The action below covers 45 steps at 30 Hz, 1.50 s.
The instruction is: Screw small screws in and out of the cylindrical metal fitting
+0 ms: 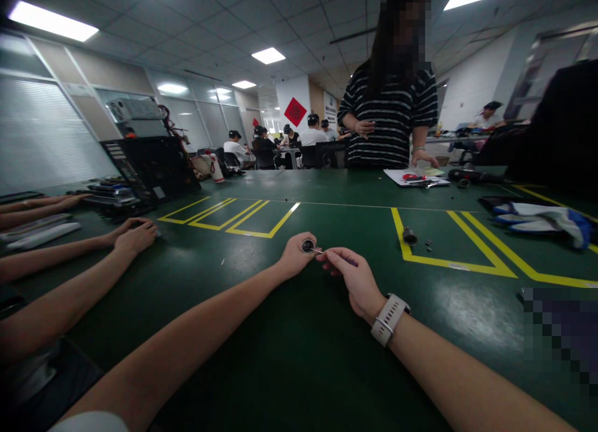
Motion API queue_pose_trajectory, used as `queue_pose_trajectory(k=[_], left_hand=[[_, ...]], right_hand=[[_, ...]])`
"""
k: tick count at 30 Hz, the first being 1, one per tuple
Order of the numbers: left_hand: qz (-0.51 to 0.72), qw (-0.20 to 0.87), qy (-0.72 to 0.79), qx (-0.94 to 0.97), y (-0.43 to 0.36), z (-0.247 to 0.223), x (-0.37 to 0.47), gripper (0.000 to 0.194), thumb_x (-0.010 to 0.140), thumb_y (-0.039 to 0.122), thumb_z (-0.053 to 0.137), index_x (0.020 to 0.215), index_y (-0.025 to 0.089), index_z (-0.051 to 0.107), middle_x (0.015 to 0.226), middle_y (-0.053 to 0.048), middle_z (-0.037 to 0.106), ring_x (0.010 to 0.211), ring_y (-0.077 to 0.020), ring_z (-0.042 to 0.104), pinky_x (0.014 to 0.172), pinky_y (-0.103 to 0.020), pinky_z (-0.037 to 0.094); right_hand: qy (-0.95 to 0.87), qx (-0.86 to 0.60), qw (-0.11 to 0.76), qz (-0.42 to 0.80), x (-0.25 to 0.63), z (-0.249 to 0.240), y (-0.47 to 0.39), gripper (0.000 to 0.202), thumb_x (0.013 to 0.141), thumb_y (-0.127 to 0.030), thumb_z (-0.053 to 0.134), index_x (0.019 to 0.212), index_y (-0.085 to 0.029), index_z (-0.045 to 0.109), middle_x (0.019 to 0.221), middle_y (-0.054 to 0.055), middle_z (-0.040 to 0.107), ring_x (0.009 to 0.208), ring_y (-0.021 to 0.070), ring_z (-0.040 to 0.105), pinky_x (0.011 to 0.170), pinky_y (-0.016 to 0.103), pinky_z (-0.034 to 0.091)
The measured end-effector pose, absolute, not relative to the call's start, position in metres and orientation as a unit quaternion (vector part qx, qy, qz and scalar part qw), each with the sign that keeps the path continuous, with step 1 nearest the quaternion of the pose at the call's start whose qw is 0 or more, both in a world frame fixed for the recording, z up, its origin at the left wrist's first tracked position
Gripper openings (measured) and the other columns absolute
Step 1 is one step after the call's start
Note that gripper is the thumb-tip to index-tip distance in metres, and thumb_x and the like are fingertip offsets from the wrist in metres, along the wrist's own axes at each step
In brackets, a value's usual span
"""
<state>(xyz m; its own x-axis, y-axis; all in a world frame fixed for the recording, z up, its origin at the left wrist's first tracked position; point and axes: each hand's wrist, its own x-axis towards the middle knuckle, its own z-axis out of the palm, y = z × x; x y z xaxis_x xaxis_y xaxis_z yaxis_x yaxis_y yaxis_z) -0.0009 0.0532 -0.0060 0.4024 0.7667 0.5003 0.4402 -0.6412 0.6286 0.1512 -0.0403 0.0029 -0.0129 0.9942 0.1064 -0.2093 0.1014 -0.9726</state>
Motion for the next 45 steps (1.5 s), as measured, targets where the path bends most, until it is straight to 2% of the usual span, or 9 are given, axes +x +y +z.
queue_pose_trajectory(k=[16, 24, 35, 45], left_hand=[[0.385, 0.184, 0.400, 0.811, 0.0510, -0.0033, -0.0007, 0.008, 0.071, 0.019, 0.060, 0.068, 0.015, 0.054, 0.065, 0.004, 0.050, 0.061, -0.0101, 0.045, 0.057, -0.022, 0.035], [0.364, 0.148, 0.400, 0.828, 0.0489, -0.0017, -0.0007, 0.006, 0.071, 0.017, 0.059, 0.068, 0.016, 0.054, 0.069, 0.002, 0.051, 0.066, -0.0124, 0.048, 0.062, -0.025, 0.037], [0.377, 0.279, 0.339, 0.815, 0.0517, -0.0037, -0.0005, 0.011, 0.069, 0.020, 0.062, 0.068, 0.015, 0.052, 0.063, 0.004, 0.049, 0.060, -0.0094, 0.047, 0.058, -0.021, 0.039], [0.396, 0.271, 0.346, 0.806, 0.0550, -0.0079, 0.0003, 0.015, 0.068, 0.021, 0.064, 0.067, 0.015, 0.051, 0.062, 0.005, 0.047, 0.058, -0.0086, 0.044, 0.057, -0.021, 0.036]], right_hand=[[-0.480, -0.425, 0.570, 0.513, 0.1488, 0.0049, -0.0411, 0.022, 0.076, -0.041, 0.061, 0.081, -0.022, 0.069, 0.091, 0.005, 0.068, 0.082, 0.0197, 0.056, 0.073, 0.034, 0.041], [-0.477, -0.431, 0.573, 0.509, 0.1451, 0.0097, -0.0433, 0.023, 0.069, -0.043, 0.067, 0.076, -0.021, 0.069, 0.086, 0.006, 0.069, 0.080, 0.0201, 0.056, 0.070, 0.033, 0.039], [-0.427, -0.397, 0.576, 0.574, 0.1542, 0.0077, -0.0389, 0.016, 0.072, -0.036, 0.066, 0.076, -0.021, 0.070, 0.086, 0.005, 0.071, 0.082, 0.0195, 0.060, 0.076, 0.035, 0.042], [-0.391, -0.385, 0.591, 0.591, 0.1544, 0.0065, -0.0368, 0.017, 0.068, -0.035, 0.068, 0.072, -0.019, 0.070, 0.079, 0.005, 0.072, 0.077, 0.0181, 0.060, 0.074, 0.033, 0.042]])
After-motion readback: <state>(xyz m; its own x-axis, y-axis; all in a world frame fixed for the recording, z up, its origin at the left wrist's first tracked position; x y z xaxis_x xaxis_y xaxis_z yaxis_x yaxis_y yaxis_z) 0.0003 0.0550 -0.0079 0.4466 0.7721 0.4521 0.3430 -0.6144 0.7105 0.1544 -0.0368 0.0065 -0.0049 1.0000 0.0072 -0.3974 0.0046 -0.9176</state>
